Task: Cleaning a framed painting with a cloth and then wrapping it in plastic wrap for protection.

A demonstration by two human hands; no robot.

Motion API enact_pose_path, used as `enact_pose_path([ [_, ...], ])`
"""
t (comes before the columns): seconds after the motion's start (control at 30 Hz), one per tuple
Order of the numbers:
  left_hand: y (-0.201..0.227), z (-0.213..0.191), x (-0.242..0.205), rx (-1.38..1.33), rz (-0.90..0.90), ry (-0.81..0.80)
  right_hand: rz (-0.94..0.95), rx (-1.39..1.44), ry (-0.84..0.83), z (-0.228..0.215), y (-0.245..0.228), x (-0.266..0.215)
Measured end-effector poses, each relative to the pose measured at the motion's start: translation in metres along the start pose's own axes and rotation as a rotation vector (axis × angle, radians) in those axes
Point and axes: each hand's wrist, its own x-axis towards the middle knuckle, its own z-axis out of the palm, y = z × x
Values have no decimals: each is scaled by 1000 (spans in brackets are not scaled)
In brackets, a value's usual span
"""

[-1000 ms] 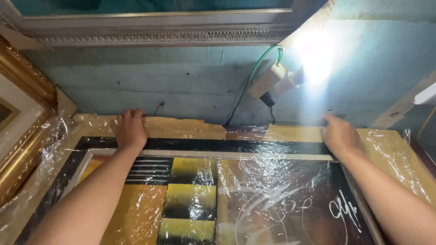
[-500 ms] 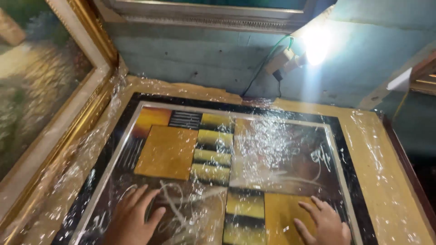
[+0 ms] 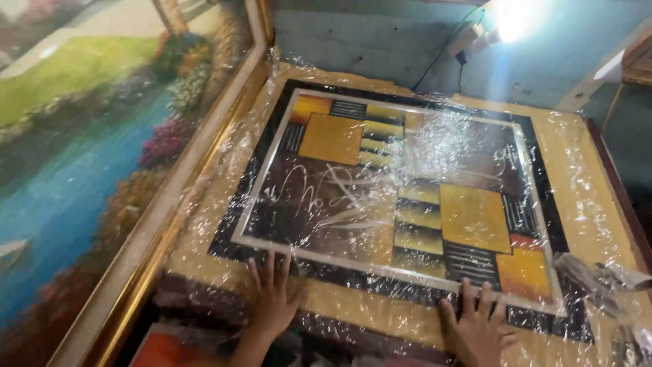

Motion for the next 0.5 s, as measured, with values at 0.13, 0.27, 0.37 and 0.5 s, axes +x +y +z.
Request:
enact_pose_path([
  [0.13, -54, 24, -19, 118, 166, 578, -41, 220, 162, 14, 24, -10],
  [0.27, -103, 11, -26, -159, -11, 712, -85, 207, 241, 22, 40, -10],
  [0.37, -125, -16, -37, -461, -195, 932, -44, 225, 242, 15, 43, -16],
  [0.5, -141, -32, -38, -493, -141, 1038, -4, 205, 257, 23, 59, -10],
])
